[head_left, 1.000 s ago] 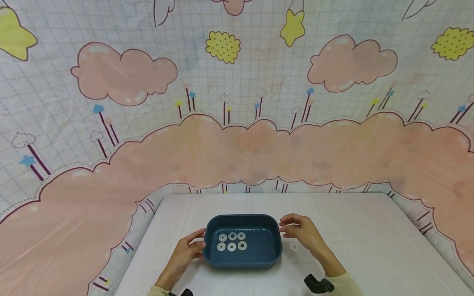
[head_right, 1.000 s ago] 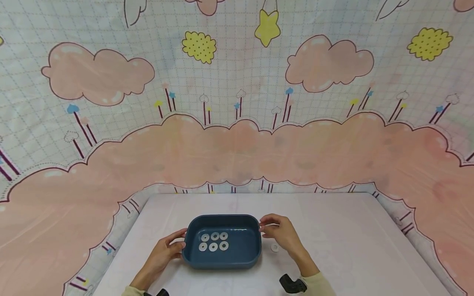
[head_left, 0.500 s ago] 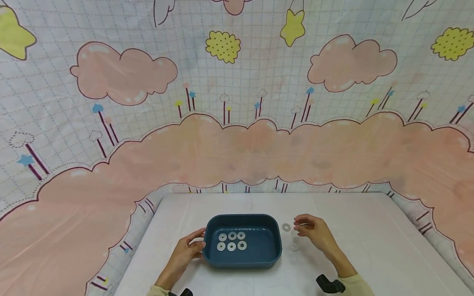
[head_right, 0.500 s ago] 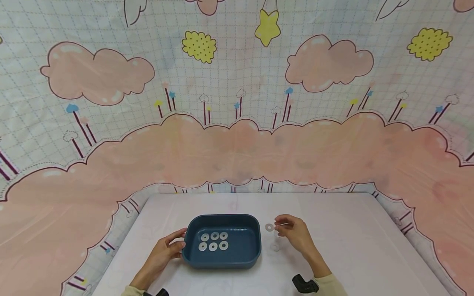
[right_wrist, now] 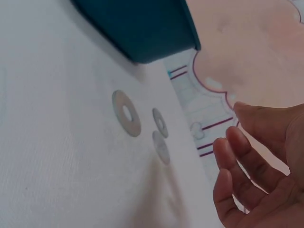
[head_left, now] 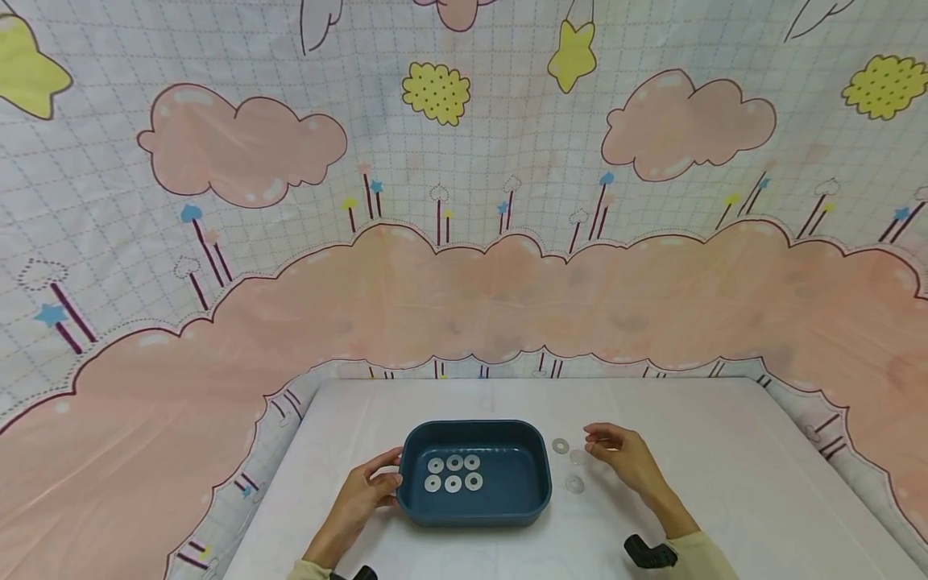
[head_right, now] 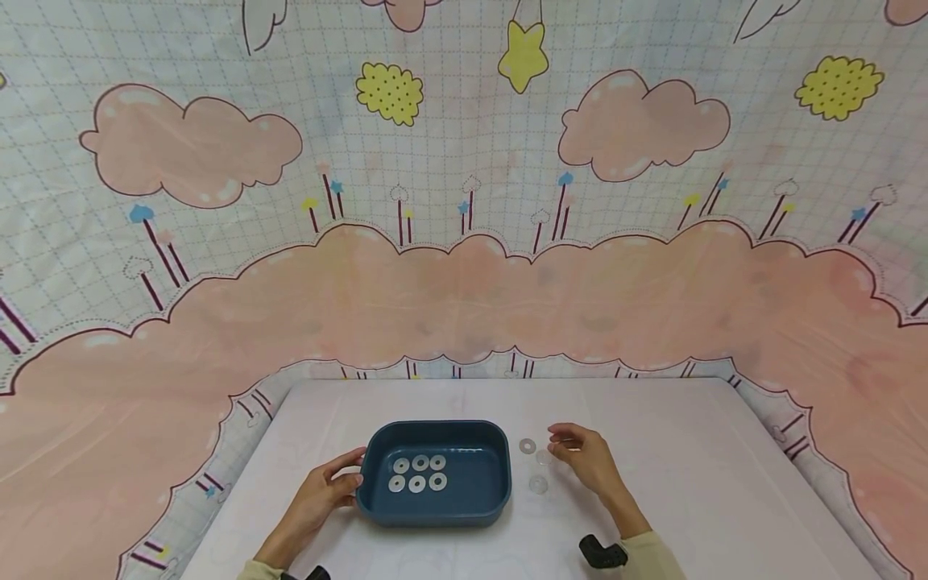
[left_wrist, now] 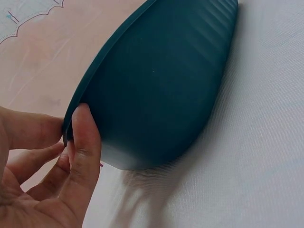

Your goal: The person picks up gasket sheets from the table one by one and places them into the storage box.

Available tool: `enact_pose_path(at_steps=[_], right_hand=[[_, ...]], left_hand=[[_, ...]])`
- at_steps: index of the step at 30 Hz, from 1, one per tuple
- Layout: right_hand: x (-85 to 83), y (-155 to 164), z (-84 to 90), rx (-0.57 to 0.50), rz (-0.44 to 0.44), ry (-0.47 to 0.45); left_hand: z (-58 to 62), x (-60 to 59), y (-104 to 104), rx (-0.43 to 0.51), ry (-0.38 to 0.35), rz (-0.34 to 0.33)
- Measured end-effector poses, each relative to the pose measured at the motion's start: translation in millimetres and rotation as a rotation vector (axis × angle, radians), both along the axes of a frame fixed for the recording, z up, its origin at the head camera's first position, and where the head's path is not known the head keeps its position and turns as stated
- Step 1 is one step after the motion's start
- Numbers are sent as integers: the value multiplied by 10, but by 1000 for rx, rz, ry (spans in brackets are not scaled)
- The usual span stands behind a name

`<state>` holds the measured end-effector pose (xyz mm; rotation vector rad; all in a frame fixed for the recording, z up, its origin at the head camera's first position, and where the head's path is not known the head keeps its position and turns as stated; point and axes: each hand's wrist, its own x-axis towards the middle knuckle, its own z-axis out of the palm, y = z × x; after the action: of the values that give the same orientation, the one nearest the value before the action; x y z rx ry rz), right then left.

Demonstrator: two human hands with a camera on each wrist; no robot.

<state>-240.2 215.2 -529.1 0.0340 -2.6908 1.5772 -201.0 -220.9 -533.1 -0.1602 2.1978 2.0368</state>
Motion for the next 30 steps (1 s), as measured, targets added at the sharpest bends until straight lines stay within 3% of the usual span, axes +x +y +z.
enact_pose_path(at_steps=[11, 30], right_hand=[[-91, 64, -184, 56, -3, -33], [-176, 61, -317, 207, 60, -37]], left_hand=[[1, 2, 3, 0, -2, 1], [-13, 5, -31, 38, 21, -39]])
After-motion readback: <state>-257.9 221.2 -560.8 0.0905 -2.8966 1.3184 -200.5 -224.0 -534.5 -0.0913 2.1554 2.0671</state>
